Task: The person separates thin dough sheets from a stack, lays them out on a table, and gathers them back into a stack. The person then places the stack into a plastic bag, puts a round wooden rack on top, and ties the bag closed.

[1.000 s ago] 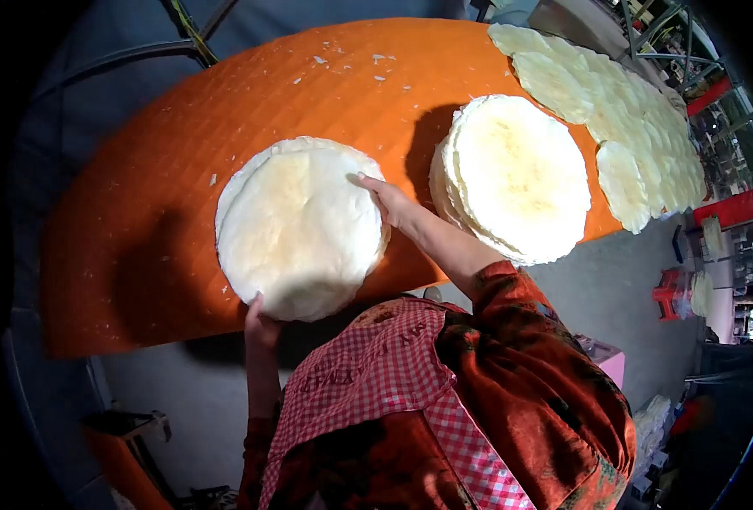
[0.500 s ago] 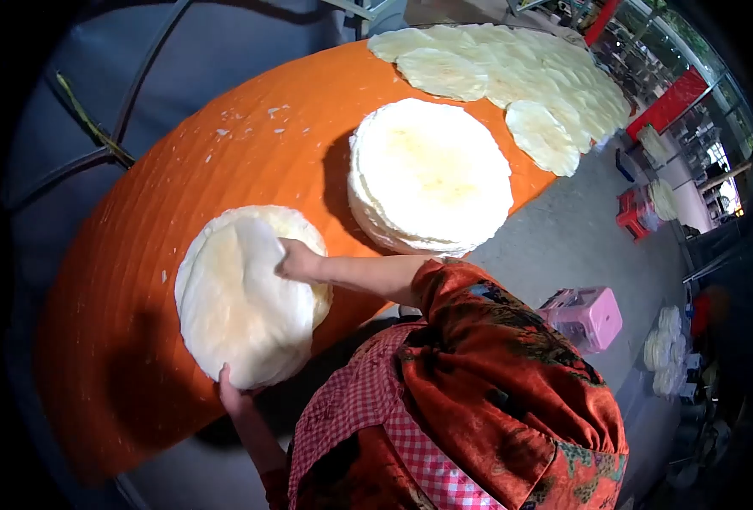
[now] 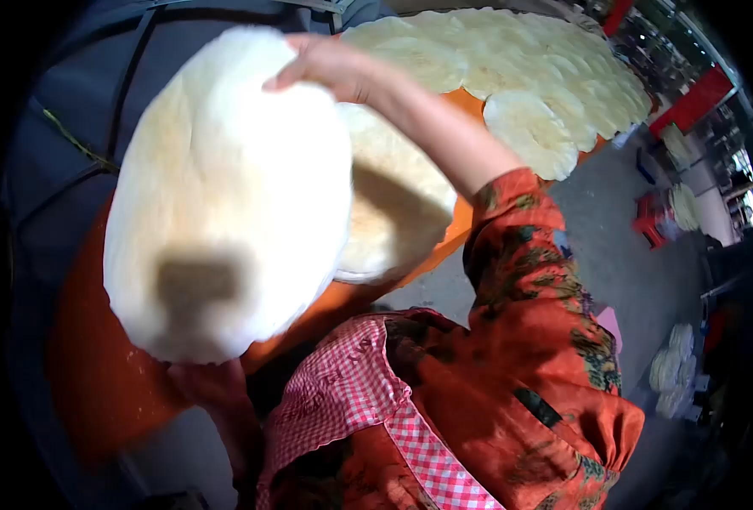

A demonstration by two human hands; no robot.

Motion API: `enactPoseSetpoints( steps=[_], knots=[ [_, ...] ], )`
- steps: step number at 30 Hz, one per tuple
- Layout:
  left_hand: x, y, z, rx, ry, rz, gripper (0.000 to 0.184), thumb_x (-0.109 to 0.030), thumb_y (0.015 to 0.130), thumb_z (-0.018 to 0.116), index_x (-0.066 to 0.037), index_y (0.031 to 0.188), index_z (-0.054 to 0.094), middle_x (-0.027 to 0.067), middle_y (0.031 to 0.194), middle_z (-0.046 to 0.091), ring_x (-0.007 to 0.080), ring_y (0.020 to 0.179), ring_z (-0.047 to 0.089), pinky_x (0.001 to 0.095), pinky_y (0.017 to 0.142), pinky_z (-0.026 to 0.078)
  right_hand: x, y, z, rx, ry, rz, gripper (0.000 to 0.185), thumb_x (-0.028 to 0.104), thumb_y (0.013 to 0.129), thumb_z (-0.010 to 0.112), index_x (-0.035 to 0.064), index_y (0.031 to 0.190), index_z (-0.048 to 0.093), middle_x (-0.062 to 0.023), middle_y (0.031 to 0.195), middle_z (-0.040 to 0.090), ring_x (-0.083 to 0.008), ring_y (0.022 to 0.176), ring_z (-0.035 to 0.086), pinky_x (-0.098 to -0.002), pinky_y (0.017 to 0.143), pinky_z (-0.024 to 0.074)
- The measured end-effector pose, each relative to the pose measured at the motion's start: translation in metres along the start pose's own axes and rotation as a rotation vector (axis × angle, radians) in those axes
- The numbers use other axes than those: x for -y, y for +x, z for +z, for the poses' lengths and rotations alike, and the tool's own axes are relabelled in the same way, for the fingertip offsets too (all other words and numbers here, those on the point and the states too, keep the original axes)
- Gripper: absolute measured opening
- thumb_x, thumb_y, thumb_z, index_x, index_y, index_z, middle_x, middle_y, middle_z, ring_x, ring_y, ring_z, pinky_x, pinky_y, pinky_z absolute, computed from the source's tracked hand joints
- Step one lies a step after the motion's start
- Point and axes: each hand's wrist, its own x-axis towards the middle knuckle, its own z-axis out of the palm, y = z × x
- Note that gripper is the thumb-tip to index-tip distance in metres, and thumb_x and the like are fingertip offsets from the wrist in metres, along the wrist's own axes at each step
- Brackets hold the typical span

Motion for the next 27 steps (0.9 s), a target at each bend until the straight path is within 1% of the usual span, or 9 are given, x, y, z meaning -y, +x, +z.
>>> enactPoseSetpoints(
  steps=[1, 4, 6, 8, 9, 12, 19, 23, 27],
  knots=[
    [0.008, -0.006, 0.016, 0.168, 0.035, 0.042, 0.068, -0.051, 0.092, 0.046, -0.007, 0.142, 0.03, 0.0177, 0.143, 0.032, 0.0318, 0.132, 0.035, 0.0528, 0.1, 0.037, 0.01, -0.004, -0.03, 0.018, 0.135, 0.037, 0.046, 0.001, 0.077, 0.069, 0.0008, 0.121, 0.055, -0.0124, 0.114, 0.062, -0.0212, 0.101, 0.062, -0.0361, 0.092, 0.0491],
    [0.097, 0.006, 0.026, 0.468, -1.021, -0.249, 0.087, -0.068, 0.087, 0.036, -0.015, 0.148, 0.005, 0.0112, 0.153, 0.006, 0.0356, 0.138, 0.02, 0.0668, 0.098, 0.03, 0.002, -0.017, -0.096, 0.148, 0.15, 0.145, 0.054, 0.001, 0.076, 0.068, -0.0003, 0.126, 0.049, -0.0145, 0.118, 0.059, -0.0235, 0.104, 0.061, -0.0372, 0.094, 0.0492],
    [0.093, 0.02, 0.057, 0.566, -1.428, -0.345, 0.089, -0.068, 0.087, 0.037, -0.015, 0.15, 0.005, 0.0106, 0.155, 0.007, 0.0358, 0.138, 0.022, 0.0675, 0.1, 0.029, -0.051, -0.012, -0.123, 0.219, 0.026, 0.173, 0.059, 0.001, 0.073, 0.069, -0.0001, 0.128, 0.047, -0.014, 0.121, 0.057, -0.0226, 0.107, 0.06, -0.0358, 0.093, 0.0491],
    [0.088, 0.015, 0.101, 0.238, -1.144, -0.49, 0.074, -0.053, 0.09, 0.048, -0.009, 0.145, 0.023, 0.0137, 0.145, 0.03, 0.0327, 0.13, 0.036, 0.0589, 0.1, 0.035, -0.09, -0.009, -0.141, 0.292, -0.023, 0.27, 0.059, 0.0, 0.072, 0.07, 0.0006, 0.127, 0.05, -0.0109, 0.12, 0.059, -0.0198, 0.105, 0.06, -0.0335, 0.092, 0.049],
    [0.1, 0.009, 0.112, -0.086, -0.803, -0.601, 0.065, -0.043, 0.091, 0.053, -0.007, 0.14, 0.033, 0.0152, 0.138, 0.042, 0.0308, 0.124, 0.043, 0.0542, 0.098, 0.04, -0.1, -0.009, -0.146, 0.34, -0.016, 0.359, 0.058, 0.0, 0.071, 0.07, 0.0011, 0.127, 0.051, -0.0094, 0.119, 0.061, -0.0187, 0.104, 0.06, -0.0325, 0.091, 0.049],
    [0.111, -0.012, 0.14, -0.147, -0.832, -0.738, 0.047, -0.024, 0.088, 0.058, -0.003, 0.128, 0.045, 0.0121, 0.12, 0.055, 0.027, 0.112, 0.054, 0.0462, 0.091, 0.047, -0.101, -0.011, -0.139, 0.395, -0.034, 0.457, 0.053, -0.002, 0.071, 0.069, 0.0001, 0.122, 0.056, -0.0111, 0.114, 0.063, -0.0222, 0.104, 0.061, -0.0335, 0.096, 0.0462],
    [0.104, -0.069, 0.16, -0.066, -0.608, -0.597, 0.041, -0.017, 0.089, 0.055, -0.002, 0.126, 0.046, 0.0113, 0.114, 0.058, 0.0281, 0.104, 0.058, 0.0443, 0.084, 0.051, -0.097, 0.002, -0.136, 0.457, -0.205, 0.332, 0.052, 0.001, 0.073, 0.07, 0.0035, 0.123, 0.056, -0.0092, 0.11, 0.065, -0.018, 0.1, 0.063, -0.0335, 0.091, 0.0496],
    [0.127, -0.06, 0.165, -0.267, -0.906, -0.767, 0.043, -0.017, 0.09, 0.053, -0.003, 0.129, 0.043, 0.0108, 0.116, 0.057, 0.0285, 0.104, 0.057, 0.0463, 0.085, 0.051, -0.139, 0.006, -0.128, 0.305, -0.824, 0.549, 0.056, 0.025, 0.078, 0.073, 0.0028, 0.125, 0.054, -0.0081, 0.108, 0.065, -0.0194, 0.096, 0.063, -0.0323, 0.083, 0.0497],
    [0.115, -0.047, 0.19, -0.289, -0.603, -0.727, 0.043, -0.016, 0.091, 0.052, -0.004, 0.131, 0.04, 0.0111, 0.12, 0.055, 0.0274, 0.107, 0.056, 0.045, 0.084, 0.05, -0.198, 0.019, -0.16, 0.237, -0.769, 0.297, 0.056, 0.02, 0.077, 0.074, 0.0013, 0.125, 0.053, -0.0113, 0.107, 0.064, -0.0207, 0.096, 0.062, -0.0327, 0.084, 0.0497]
  ],
)
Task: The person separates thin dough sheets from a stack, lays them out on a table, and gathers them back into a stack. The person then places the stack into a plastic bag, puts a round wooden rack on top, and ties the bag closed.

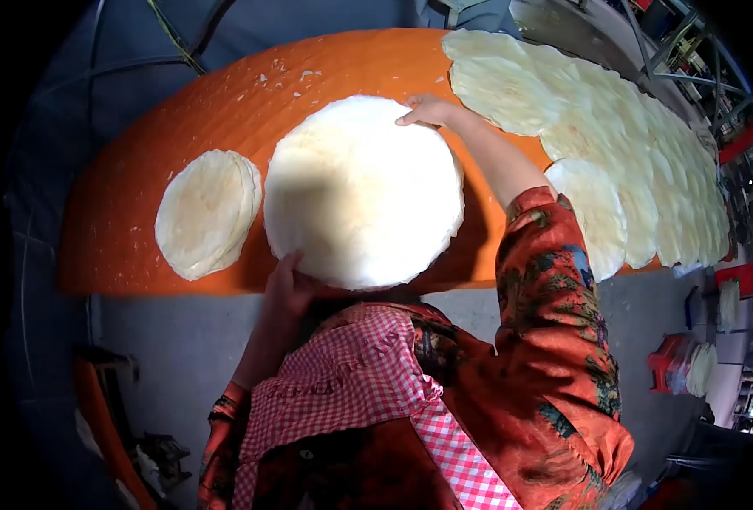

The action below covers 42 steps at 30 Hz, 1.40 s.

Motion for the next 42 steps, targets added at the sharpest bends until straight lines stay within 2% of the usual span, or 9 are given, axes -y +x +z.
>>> enactPoseSetpoints(
  steps=[10, 16, 19, 22, 25, 30, 33, 40, 42],
  knots=[
    [-0.025, -0.035, 0.004, 0.136, 0.302, -0.519, 0.03, -0.031, 0.096, 0.05, -0.004, 0.11, 0.054, 0.0106, 0.098, 0.064, 0.024, 0.094, 0.062, 0.037, 0.075, 0.053, 0.01, -0.042, -0.005, -0.235, -0.227, -0.1, 0.064, 0.031, 0.079, 0.072, 0.0054, 0.133, 0.047, -0.0144, 0.127, 0.055, -0.0281, 0.117, 0.052, -0.0341, 0.099, 0.0409],
    [-0.068, 0.05, -0.104, -0.284, 0.289, 0.346, 0.051, -0.048, 0.096, 0.044, -0.006, 0.125, 0.049, 0.0078, 0.126, 0.053, 0.0204, 0.115, 0.049, 0.0389, 0.101, 0.038, -0.068, -0.172, 0.028, -0.752, 0.764, 0.224, 0.074, 0.063, 0.09, 0.042, 0.0069, 0.138, 0.044, -0.0123, 0.142, 0.043, -0.0252, 0.133, 0.037, -0.0461, 0.109, 0.0244],
    [-0.072, 0.103, -0.086, -0.003, 0.287, 0.255, 0.06, -0.052, 0.097, 0.038, -0.007, 0.137, 0.033, 0.0104, 0.139, 0.038, 0.0231, 0.126, 0.039, 0.0388, 0.105, 0.033, -0.094, -0.217, 0.096, -0.547, 1.209, 0.404, 0.095, 0.078, 0.084, 0.026, 0.009, 0.148, 0.02, -0.0175, 0.153, 0.019, -0.0352, 0.142, 0.013, -0.061, 0.107, 0.0141],
    [-0.081, 0.139, -0.066, 0.281, 0.317, 0.178, 0.071, -0.055, 0.097, 0.033, -0.009, 0.149, 0.017, 0.0129, 0.152, 0.022, 0.0258, 0.136, 0.029, 0.0387, 0.11, 0.027, -0.029, -0.206, 0.142, -0.541, 1.368, 0.162, 0.085, 0.069, 0.09, 0.028, 0.0059, 0.147, 0.023, -0.0141, 0.151, 0.028, -0.0312, 0.138, 0.028, -0.0449, 0.112, 0.0251],
    [-0.075, 0.117, -0.031, 0.058, 0.448, 0.146, 0.075, -0.053, 0.096, 0.036, -0.007, 0.15, 0.009, 0.0173, 0.151, 0.024, 0.0307, 0.136, 0.03, 0.0385, 0.11, 0.026, -0.001, -0.199, 0.16, -0.613, 1.329, 0.267, 0.081, 0.064, 0.092, 0.034, 0.0057, 0.146, 0.025, -0.0137, 0.149, 0.032, -0.0293, 0.135, 0.034, -0.0409, 0.109, 0.0319],
    [-0.081, 0.122, -0.047, -0.12, 1.048, 0.507, 0.077, -0.029, 0.089, 0.059, -0.003, 0.147, 0.017, 0.0242, 0.15, 0.021, 0.0362, 0.137, 0.027, 0.0413, 0.112, 0.024, 0.007, -0.211, 0.142, -0.584, 1.184, 0.284, 0.078, 0.059, 0.093, 0.042, 0.0042, 0.146, 0.026, -0.013, 0.148, 0.034, -0.0296, 0.134, 0.036, -0.0372, 0.107, 0.0347],
    [-0.11, 0.087, -0.017, 0.127, 1.487, 1.164, 0.08, -0.026, 0.077, 0.072, -0.008, 0.144, 0.031, 0.0207, 0.148, 0.027, 0.0404, 0.14, 0.017, 0.0551, 0.112, 0.016, -0.026, -0.205, 0.136, -0.958, 0.17, 0.529, 0.073, 0.049, 0.091, 0.053, 0.0055, 0.145, 0.029, -0.0148, 0.147, 0.035, -0.0326, 0.134, 0.035, -0.0399, 0.107, 0.0337],
    [-0.071, 0.105, -0.035, 0.521, 1.819, 0.963, 0.063, -0.055, 0.09, 0.043, -0.017, 0.139, 0.043, 0.0106, 0.153, 0.024, 0.0289, 0.145, 0.008, 0.0585, 0.111, -0.009, 0.106, -0.092, 0.164, -0.506, -0.73, 0.033, 0.072, 0.052, 0.087, 0.053, 0.0186, 0.146, 0.03, -0.0144, 0.152, 0.025, -0.0331, 0.141, 0.021, -0.0569, 0.107, 0.0202],
    [-0.093, 0.092, -0.039, 0.547, 1.709, 0.917, 0.048, -0.041, 0.088, 0.055, -0.011, 0.126, 0.055, 0.0148, 0.146, 0.035, 0.0339, 0.139, 0.023, 0.0541, 0.113, 0.01, 0.085, -0.073, 0.189, -0.378, -0.887, 0.061, 0.071, 0.053, 0.087, 0.052, 0.0208, 0.147, 0.029, -0.014, 0.152, 0.024, -0.0326, 0.141, 0.02, -0.0572, 0.108, 0.0188]
  ],
)
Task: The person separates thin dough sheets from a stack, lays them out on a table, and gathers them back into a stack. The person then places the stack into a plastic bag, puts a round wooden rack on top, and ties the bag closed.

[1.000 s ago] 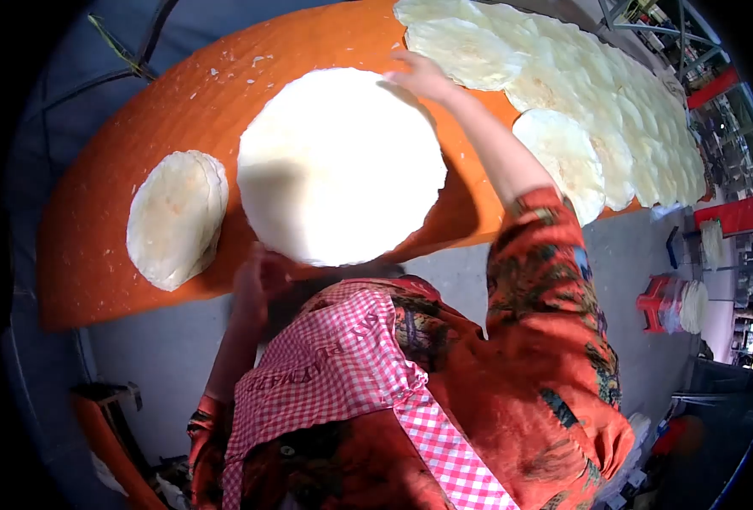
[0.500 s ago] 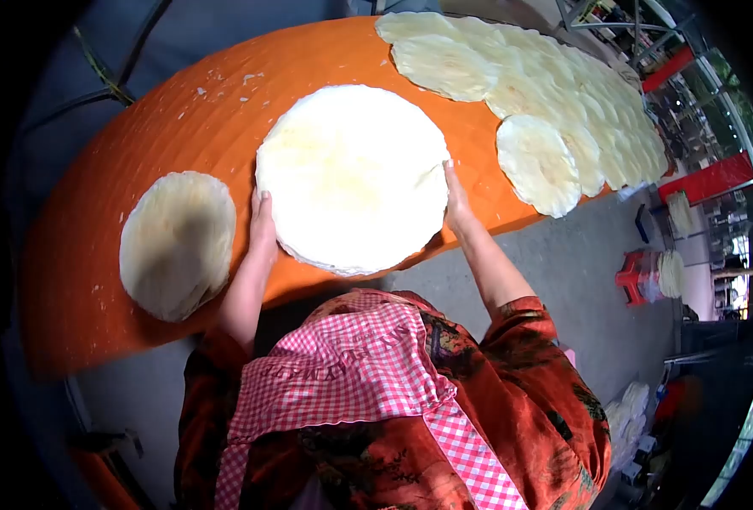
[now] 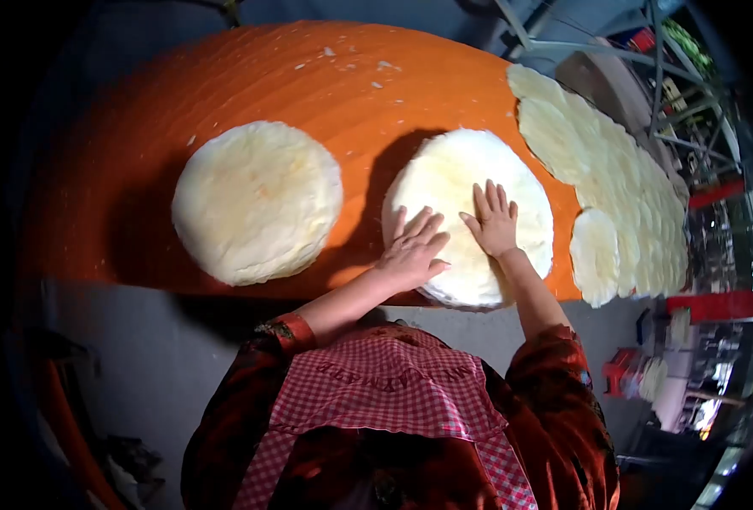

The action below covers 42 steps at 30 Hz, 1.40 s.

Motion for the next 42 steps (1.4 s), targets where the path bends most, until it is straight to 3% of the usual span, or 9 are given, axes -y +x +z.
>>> enactPoseSetpoints(
  steps=[5, 9, 12, 20, 23, 28, 32, 37, 42],
  knots=[
    [0.056, -0.096, -0.042, -0.681, -0.338, -0.234, 0.021, -0.009, 0.082, 0.065, -0.004, 0.101, 0.061, 0.0123, 0.1, 0.059, 0.0266, 0.09, 0.059, 0.0368, 0.078, 0.048, -0.003, 0.025, -0.03, -0.085, 0.251, 0.018, 0.053, 0.025, 0.081, 0.07, 0.0075, 0.126, 0.051, -0.0167, 0.131, 0.05, -0.0346, 0.111, 0.056, -0.0412, 0.09, 0.0494],
    [0.13, -0.202, -0.036, -1.168, -0.628, -0.752, 0.015, -0.002, 0.087, 0.057, -0.004, 0.099, 0.049, 0.0024, 0.086, 0.049, 0.0101, 0.077, 0.05, 0.0248, 0.069, 0.046, 0.187, 0.041, -0.115, -0.045, 0.968, -0.1, 0.031, 0.015, 0.083, 0.067, 0.0005, 0.109, 0.059, -0.0183, 0.111, 0.062, -0.0338, 0.103, 0.059, -0.0374, 0.089, 0.0481],
    [0.15, -0.223, -0.056, -1.33, -1.168, -1.09, 0.023, -0.003, 0.089, 0.055, -0.004, 0.108, 0.043, 0.0049, 0.092, 0.051, 0.0131, 0.082, 0.054, 0.0262, 0.073, 0.049, 0.286, 0.059, -0.048, 0.061, 0.761, -0.726, 0.049, 0.027, 0.083, 0.068, 0.0045, 0.124, 0.052, -0.0163, 0.127, 0.055, -0.0341, 0.119, 0.051, -0.043, 0.097, 0.0431],
    [0.134, -0.228, -0.078, -1.452, -1.288, -1.041, 0.032, -0.005, 0.09, 0.054, -0.002, 0.118, 0.037, 0.012, 0.11, 0.048, 0.0214, 0.097, 0.056, 0.032, 0.082, 0.052, 0.363, 0.066, 0.037, 0.086, 0.489, -1.005, 0.061, 0.034, 0.084, 0.058, 0.0093, 0.137, 0.041, -0.0177, 0.14, 0.043, -0.0324, 0.132, 0.039, -0.054, 0.105, 0.0319],
    [0.126, -0.224, -0.082, -1.453, -1.325, -1.175, 0.034, -0.003, 0.088, 0.053, -0.001, 0.118, 0.037, 0.0119, 0.11, 0.047, 0.0218, 0.098, 0.056, 0.0335, 0.085, 0.052, 0.36, 0.072, 0.055, -0.151, 0.424, -1.089, 0.051, 0.024, 0.086, 0.058, 0.0047, 0.132, 0.048, -0.0205, 0.126, 0.056, -0.034, 0.117, 0.053, -0.0458, 0.097, 0.0435],
    [0.142, -0.22, -0.071, -1.251, -1.233, -1.155, 0.027, -0.005, 0.087, 0.056, -0.001, 0.112, 0.045, 0.0099, 0.106, 0.05, 0.0176, 0.092, 0.055, 0.0293, 0.079, 0.05, 0.372, 0.18, 0.035, 0.492, 0.809, -0.722, 0.019, 0.016, 0.084, 0.061, 0.0019, 0.096, 0.067, -0.0179, 0.083, 0.067, -0.0255, 0.075, 0.064, -0.0395, 0.074, 0.0511],
    [0.148, -0.221, -0.073, -1.052, -1.06, -1.211, 0.023, -0.006, 0.086, 0.057, -0.002, 0.108, 0.049, 0.0073, 0.104, 0.051, 0.0152, 0.089, 0.054, 0.0269, 0.077, 0.047, 0.351, 0.243, -0.121, 0.131, 0.787, -0.689, 0.014, 0.01, 0.085, 0.059, 0.0043, 0.092, 0.069, -0.0175, 0.074, 0.065, -0.0245, 0.063, 0.063, -0.0367, 0.059, 0.0495],
    [0.162, -0.239, -0.07, -1.333, -1.144, -1.115, 0.022, -0.005, 0.086, 0.057, -0.001, 0.105, 0.048, 0.0071, 0.103, 0.05, 0.0151, 0.091, 0.053, 0.0284, 0.081, 0.047, 0.355, 0.169, -0.114, -0.264, 0.724, -1.031, 0.032, 0.001, 0.074, 0.061, 0.0061, 0.105, 0.067, -0.0177, 0.088, 0.067, -0.0344, 0.075, 0.065, -0.0419, 0.069, 0.0527],
    [0.157, -0.241, -0.093, -1.3, -1.416, -1.223, 0.025, -0.003, 0.087, 0.055, 0.0, 0.109, 0.044, 0.0102, 0.103, 0.051, 0.0193, 0.091, 0.056, 0.0305, 0.084, 0.049, 0.367, 0.093, 0.038, -0.01, 0.518, -0.935, 0.049, 0.004, 0.073, 0.062, 0.007, 0.122, 0.057, -0.0123, 0.127, 0.056, -0.0316, 0.119, 0.052, -0.0381, 0.1, 0.0424]
  ],
)
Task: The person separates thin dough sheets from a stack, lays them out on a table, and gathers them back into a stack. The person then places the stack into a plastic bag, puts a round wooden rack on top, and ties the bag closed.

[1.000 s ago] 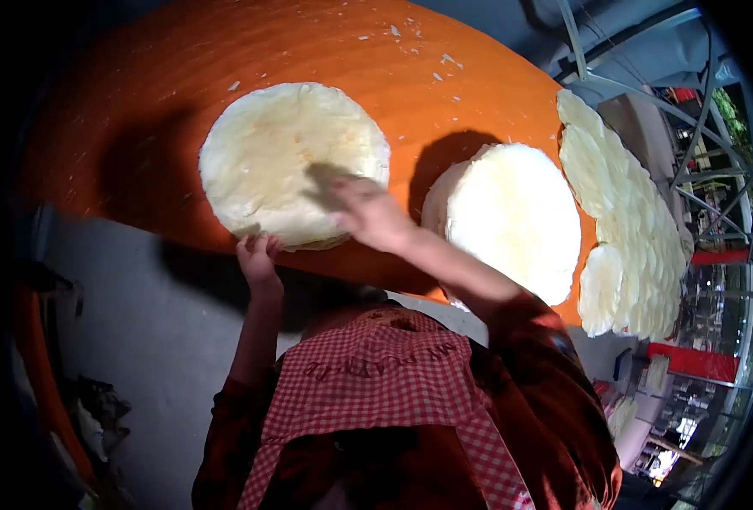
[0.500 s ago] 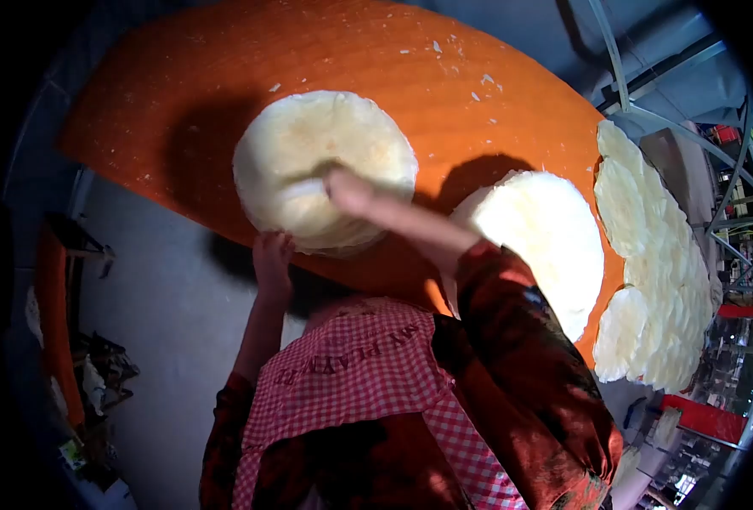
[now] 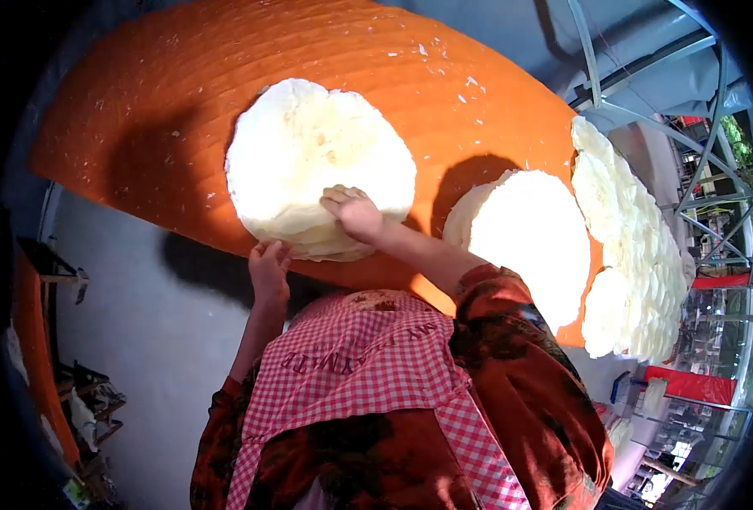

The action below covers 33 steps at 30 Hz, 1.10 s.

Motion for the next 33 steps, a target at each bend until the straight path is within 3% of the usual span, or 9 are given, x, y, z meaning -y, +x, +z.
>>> enactPoseSetpoints(
  steps=[2, 5, 9, 15, 24, 27, 30, 31, 33],
  knots=[
    [-0.007, 0.005, -0.009, 0.094, -0.041, -0.11, 0.025, -0.004, 0.087, 0.054, 0.0, 0.11, 0.045, 0.0108, 0.104, 0.053, 0.0201, 0.09, 0.057, 0.0319, 0.085, 0.05, -0.009, -0.009, 0.017, -0.096, -0.121, -0.056, 0.039, 0.011, 0.081, 0.056, 0.006, 0.119, 0.059, -0.0102, 0.129, 0.055, -0.029, 0.119, 0.051, -0.0391, 0.098, 0.0417],
    [-0.012, 0.006, -0.013, 0.22, -0.059, -0.202, 0.024, -0.005, 0.087, 0.053, -0.001, 0.11, 0.048, 0.0101, 0.104, 0.055, 0.0196, 0.091, 0.058, 0.0328, 0.084, 0.05, -0.014, 0.003, 0.0, 0.14, 0.154, 0.039, 0.048, 0.013, 0.083, 0.059, 0.0102, 0.13, 0.051, -0.0089, 0.139, 0.047, -0.0279, 0.129, 0.042, -0.0394, 0.108, 0.0326],
    [-0.018, 0.029, -0.027, 0.359, -0.024, -0.22, 0.023, -0.007, 0.087, 0.054, -0.003, 0.109, 0.051, 0.0071, 0.1, 0.058, 0.0174, 0.093, 0.058, 0.0324, 0.081, 0.049, -0.004, -0.006, 0.0, 0.227, -0.027, 0.013, 0.059, 0.034, 0.089, 0.057, 0.0121, 0.141, 0.037, -0.01, 0.147, 0.035, -0.0275, 0.135, 0.032, -0.0408, 0.112, 0.0256],
    [-0.021, 0.029, -0.021, 0.379, -0.027, -0.228, 0.029, -0.008, 0.087, 0.055, -0.003, 0.115, 0.048, 0.0079, 0.102, 0.058, 0.018, 0.095, 0.058, 0.0326, 0.08, 0.049, 0.004, -0.01, -0.007, 0.221, -0.049, -0.02, 0.071, 0.042, 0.086, 0.061, 0.0101, 0.143, 0.033, -0.0126, 0.148, 0.032, -0.0305, 0.136, 0.031, -0.0434, 0.112, 0.0242],
    [-0.02, 0.016, -0.012, 0.377, -0.138, -0.214, 0.035, -0.005, 0.086, 0.054, -0.002, 0.118, 0.043, 0.014, 0.107, 0.056, 0.0256, 0.096, 0.06, 0.0395, 0.087, 0.05, 0.019, -0.009, -0.004, 0.183, -0.163, 0.018, 0.069, 0.031, 0.08, 0.061, 0.0102, 0.141, 0.036, -0.0163, 0.141, 0.042, -0.0316, 0.13, 0.04, -0.0472, 0.105, 0.0332],
    [-0.01, 0.015, -0.014, 0.394, -0.13, -0.259, 0.032, -0.002, 0.085, 0.054, 0.0, 0.115, 0.046, 0.0148, 0.106, 0.056, 0.0261, 0.096, 0.06, 0.0383, 0.086, 0.051, 0.029, -0.008, 0.005, 0.028, -0.287, -0.038, 0.062, 0.025, 0.081, 0.057, 0.0113, 0.139, 0.04, -0.0162, 0.133, 0.051, -0.0316, 0.12, 0.051, -0.0447, 0.1, 0.0406],
    [0.01, 0.027, -0.016, 0.409, -0.087, -0.244, 0.035, -0.005, 0.089, 0.052, 0.003, 0.121, 0.044, 0.0154, 0.112, 0.056, 0.0298, 0.101, 0.06, 0.0425, 0.091, 0.052, 0.01, 0.006, 0.011, -0.087, -0.176, -0.039, 0.053, 0.021, 0.082, 0.054, 0.0117, 0.133, 0.048, -0.0131, 0.12, 0.06, -0.0297, 0.108, 0.06, -0.0387, 0.091, 0.0483],
    [0.011, 0.029, -0.013, 0.388, -0.052, -0.245, 0.034, -0.005, 0.089, 0.053, 0.002, 0.121, 0.044, 0.0156, 0.112, 0.057, 0.0299, 0.1, 0.061, 0.042, 0.09, 0.053, 0.005, 0.011, 0.011, -0.207, -0.136, -0.091, 0.046, 0.017, 0.077, 0.06, 0.0131, 0.122, 0.06, -0.0114, 0.105, 0.067, -0.0286, 0.093, 0.065, -0.0355, 0.077, 0.0537],
    [0.016, 0.033, 0.0, 0.353, 0.017, -0.25, 0.033, -0.004, 0.088, 0.054, 0.002, 0.12, 0.045, 0.0161, 0.111, 0.057, 0.03, 0.098, 0.062, 0.0411, 0.087, 0.054, -0.002, 0.016, 0.008, 0.059, -0.087, 0.07, 0.038, 0.017, 0.076, 0.063, 0.0137, 0.114, 0.065, -0.0132, 0.1, 0.068, -0.0304, 0.087, 0.066, -0.0381, 0.074, 0.0532]
  ],
)
